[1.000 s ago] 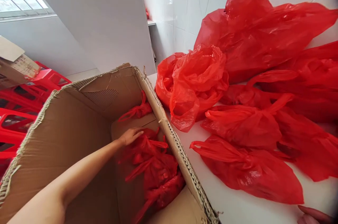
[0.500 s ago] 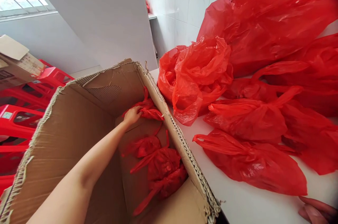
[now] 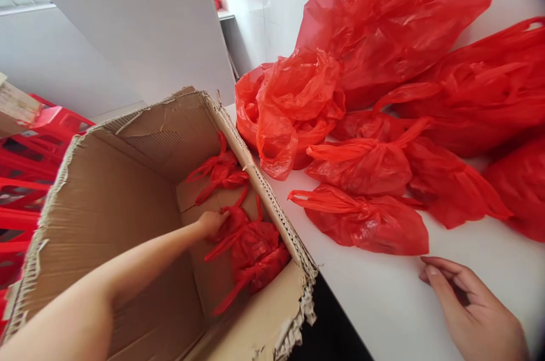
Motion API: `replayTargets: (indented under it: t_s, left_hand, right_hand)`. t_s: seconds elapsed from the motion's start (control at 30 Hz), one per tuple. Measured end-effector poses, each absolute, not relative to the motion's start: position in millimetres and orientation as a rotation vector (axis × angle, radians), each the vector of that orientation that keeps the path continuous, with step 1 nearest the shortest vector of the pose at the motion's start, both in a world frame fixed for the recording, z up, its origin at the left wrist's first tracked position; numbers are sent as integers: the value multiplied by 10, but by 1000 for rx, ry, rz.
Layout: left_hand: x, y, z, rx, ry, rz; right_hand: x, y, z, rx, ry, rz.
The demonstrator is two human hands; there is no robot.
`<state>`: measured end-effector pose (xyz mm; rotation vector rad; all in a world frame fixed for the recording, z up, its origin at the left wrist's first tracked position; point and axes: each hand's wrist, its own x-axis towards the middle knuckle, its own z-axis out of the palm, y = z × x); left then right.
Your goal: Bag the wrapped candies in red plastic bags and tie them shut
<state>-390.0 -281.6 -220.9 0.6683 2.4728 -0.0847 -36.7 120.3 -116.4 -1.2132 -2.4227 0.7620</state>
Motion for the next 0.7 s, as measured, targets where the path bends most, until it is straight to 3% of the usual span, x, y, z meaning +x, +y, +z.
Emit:
replayTargets:
  t_s: [0.33,0.7]
  left_hand:
    - [-4209,-2566,-1899,609,2783,-38]
    - [-3252,-2318,-2468,707,2501,77]
  right_hand:
    - [-420,1167,-1093,-1280,-2393,918]
    - [-402,1189,-1107,-1227,-2426,892]
